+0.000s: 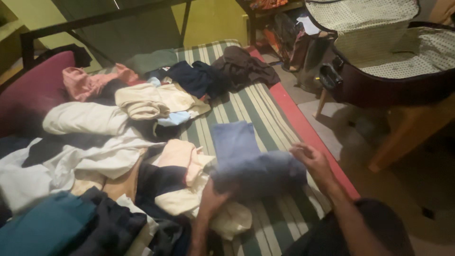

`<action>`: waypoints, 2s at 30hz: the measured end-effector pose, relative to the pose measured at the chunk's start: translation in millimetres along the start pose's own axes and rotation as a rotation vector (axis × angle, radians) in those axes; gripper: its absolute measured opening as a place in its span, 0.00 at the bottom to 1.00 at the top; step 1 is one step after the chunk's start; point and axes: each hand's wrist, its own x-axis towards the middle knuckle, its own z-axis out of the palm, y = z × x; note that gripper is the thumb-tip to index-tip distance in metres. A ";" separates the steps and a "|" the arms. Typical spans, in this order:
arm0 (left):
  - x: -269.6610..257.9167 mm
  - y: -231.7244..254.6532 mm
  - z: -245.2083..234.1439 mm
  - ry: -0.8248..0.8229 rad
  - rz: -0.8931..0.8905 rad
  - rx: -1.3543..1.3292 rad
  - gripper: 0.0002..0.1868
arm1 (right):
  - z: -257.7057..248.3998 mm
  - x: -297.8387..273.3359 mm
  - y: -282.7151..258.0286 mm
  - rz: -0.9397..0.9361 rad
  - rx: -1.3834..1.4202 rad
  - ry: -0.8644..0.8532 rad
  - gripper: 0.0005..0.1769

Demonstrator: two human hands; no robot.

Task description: The person folds several pieces of clothing on a bed, including a blue garment and a white shirt. They smooth and fold each item by hand and place the folded pieces into a blue plastic bin.

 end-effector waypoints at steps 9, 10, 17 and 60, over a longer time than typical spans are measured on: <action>10.2 37.7 25.3 0.342 -0.060 0.089 0.41 | 47.0 -3.2 17.4 0.118 -0.291 -0.007 0.35; 10.5 39.7 25.7 0.341 -0.077 0.047 0.41 | 49.1 -4.9 13.3 0.086 -0.203 -0.074 0.36; 20.7 67.7 25.5 0.404 -0.188 0.018 0.37 | 59.8 -2.5 4.7 0.039 -0.035 -0.136 0.37; -6.8 83.2 44.8 0.419 0.170 0.551 0.51 | 82.0 -26.6 9.1 -0.570 -0.928 0.101 0.43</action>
